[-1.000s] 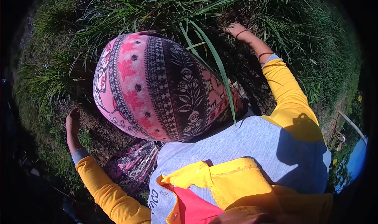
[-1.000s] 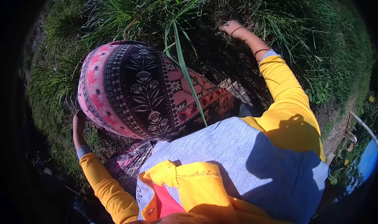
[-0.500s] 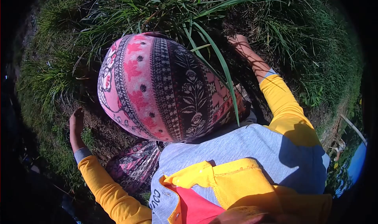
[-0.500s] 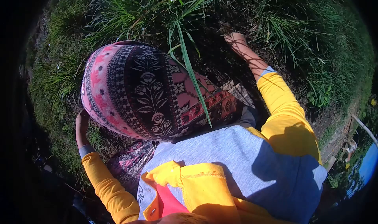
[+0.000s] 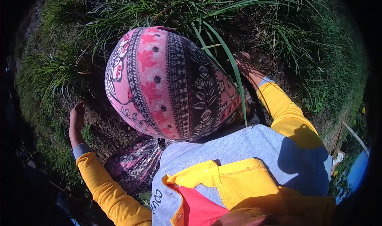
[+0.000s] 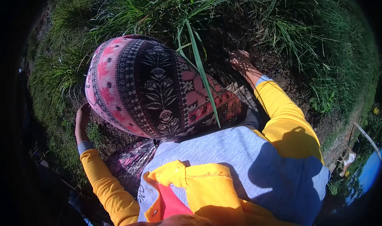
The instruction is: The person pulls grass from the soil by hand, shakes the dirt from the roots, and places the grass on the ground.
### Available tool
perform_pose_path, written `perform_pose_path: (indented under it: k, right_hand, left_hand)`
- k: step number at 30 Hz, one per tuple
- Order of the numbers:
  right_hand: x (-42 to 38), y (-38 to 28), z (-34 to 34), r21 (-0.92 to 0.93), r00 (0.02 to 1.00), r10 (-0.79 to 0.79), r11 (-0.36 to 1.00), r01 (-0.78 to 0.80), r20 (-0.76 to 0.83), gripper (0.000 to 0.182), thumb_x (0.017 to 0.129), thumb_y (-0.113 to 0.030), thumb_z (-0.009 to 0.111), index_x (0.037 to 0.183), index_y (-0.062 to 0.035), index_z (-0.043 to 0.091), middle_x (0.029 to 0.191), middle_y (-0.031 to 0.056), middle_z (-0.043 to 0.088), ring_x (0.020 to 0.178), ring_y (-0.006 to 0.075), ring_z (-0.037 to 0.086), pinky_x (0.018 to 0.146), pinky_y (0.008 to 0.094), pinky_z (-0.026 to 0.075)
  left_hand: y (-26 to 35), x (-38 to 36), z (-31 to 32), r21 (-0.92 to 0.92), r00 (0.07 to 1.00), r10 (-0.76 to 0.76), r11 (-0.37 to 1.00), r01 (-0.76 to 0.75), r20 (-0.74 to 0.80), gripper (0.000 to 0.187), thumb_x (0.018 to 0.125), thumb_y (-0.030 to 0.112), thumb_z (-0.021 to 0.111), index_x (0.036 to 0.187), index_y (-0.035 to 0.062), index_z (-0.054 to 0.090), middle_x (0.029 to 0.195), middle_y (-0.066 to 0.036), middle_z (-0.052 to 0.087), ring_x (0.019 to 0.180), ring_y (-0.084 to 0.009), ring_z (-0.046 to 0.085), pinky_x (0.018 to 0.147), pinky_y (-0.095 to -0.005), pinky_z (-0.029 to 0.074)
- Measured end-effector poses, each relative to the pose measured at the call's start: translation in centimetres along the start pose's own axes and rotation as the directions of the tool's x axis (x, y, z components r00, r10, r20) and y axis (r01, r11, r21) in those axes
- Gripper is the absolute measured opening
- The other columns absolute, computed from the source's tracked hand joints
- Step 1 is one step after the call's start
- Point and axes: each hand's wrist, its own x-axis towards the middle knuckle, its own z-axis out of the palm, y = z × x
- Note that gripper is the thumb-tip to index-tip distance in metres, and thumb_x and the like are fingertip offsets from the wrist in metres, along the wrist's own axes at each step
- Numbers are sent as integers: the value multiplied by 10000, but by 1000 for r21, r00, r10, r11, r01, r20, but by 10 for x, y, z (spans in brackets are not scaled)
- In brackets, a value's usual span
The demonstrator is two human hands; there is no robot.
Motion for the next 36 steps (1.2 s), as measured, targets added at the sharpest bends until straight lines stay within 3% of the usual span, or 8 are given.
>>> perform_pose_path:
  k: [11, 14, 18, 23, 29, 30, 33, 36]
  right_hand:
    - [-21, -10, -50, 57, 997, -64, 996, 62, 31, 199, 711, -241, 554, 660, -54, 598, 676, 143, 596, 703, 325, 580, 612, 414, 448]
    - [12, -29, -67, 60, 992, -127, 990, 126, 7, 195, 714, -237, 551, 666, -53, 595, 680, 143, 594, 705, 325, 579, 613, 414, 447]
    - [76, -63, -88, 24, 967, -248, 968, 249, -55, 189, 718, -231, 548, 675, -52, 592, 685, 144, 593, 708, 325, 577, 615, 414, 445]
    - [193, -91, -96, -145, 931, -346, 933, 329, -116, 183, 722, -223, 544, 686, -49, 587, 692, 146, 590, 711, 324, 574, 617, 413, 443]
    - [308, -77, -87, -423, 969, -244, 883, 205, -40, 176, 728, -215, 539, 699, -47, 582, 700, 147, 587, 715, 324, 571, 619, 412, 441]
    - [320, -72, -85, -454, 975, -223, 871, 188, -24, 174, 729, -213, 538, 701, -47, 581, 701, 147, 587, 716, 324, 571, 620, 412, 440]
    - [336, -56, -84, -526, 987, -162, 838, 148, 20, 171, 732, -209, 535, 707, -45, 579, 705, 148, 585, 718, 323, 569, 621, 412, 439]
    - [334, -35, -87, -569, 993, -108, 815, 111, 38, 167, 734, -204, 533, 714, -44, 576, 709, 149, 584, 720, 323, 568, 622, 412, 438]
  left_hand:
    - [24, -8, -6, 10, 987, 88, 996, -87, -138, 228, 825, 179, 486, 971, 41, 591, 898, -167, 615, 865, -270, 599, 728, -341, 449]
    - [19, 3, -4, 48, 998, 21, 999, -18, -53, 239, 813, 214, 449, 891, 37, 588, 843, -178, 604, 822, -314, 591, 692, -372, 445]
    - [7, 18, 11, 95, 990, 117, 989, -109, -79, 244, 793, 191, 422, 843, 21, 589, 832, -191, 599, 791, -345, 580, 665, -395, 445]
    - [25, 26, 9, 44, 999, -35, 998, 34, 23, 243, 790, 169, 421, 831, 4, 594, 859, -198, 603, 797, -349, 584, 669, -383, 458]
    - [17, 33, 12, 144, 994, 105, 984, -102, -14, 239, 800, 173, 422, 876, 37, 603, 884, -185, 606, 841, -345, 580, 705, -391, 467]
    - [4, 41, 25, 170, 976, 188, 971, -167, -113, 150, 739, 99, 464, 728, -10, 566, 736, -189, 588, 734, -351, 580, 607, -399, 456]
    - [7, 41, 26, 191, 993, 111, 976, -104, -27, 155, 746, 101, 457, 748, -14, 562, 769, -187, 592, 750, -350, 577, 620, -397, 453]
    - [-2, 39, 39, 110, 987, 131, 987, -120, -98, 162, 754, 109, 451, 776, -12, 556, 796, -196, 584, 776, -354, 568, 642, -403, 449]
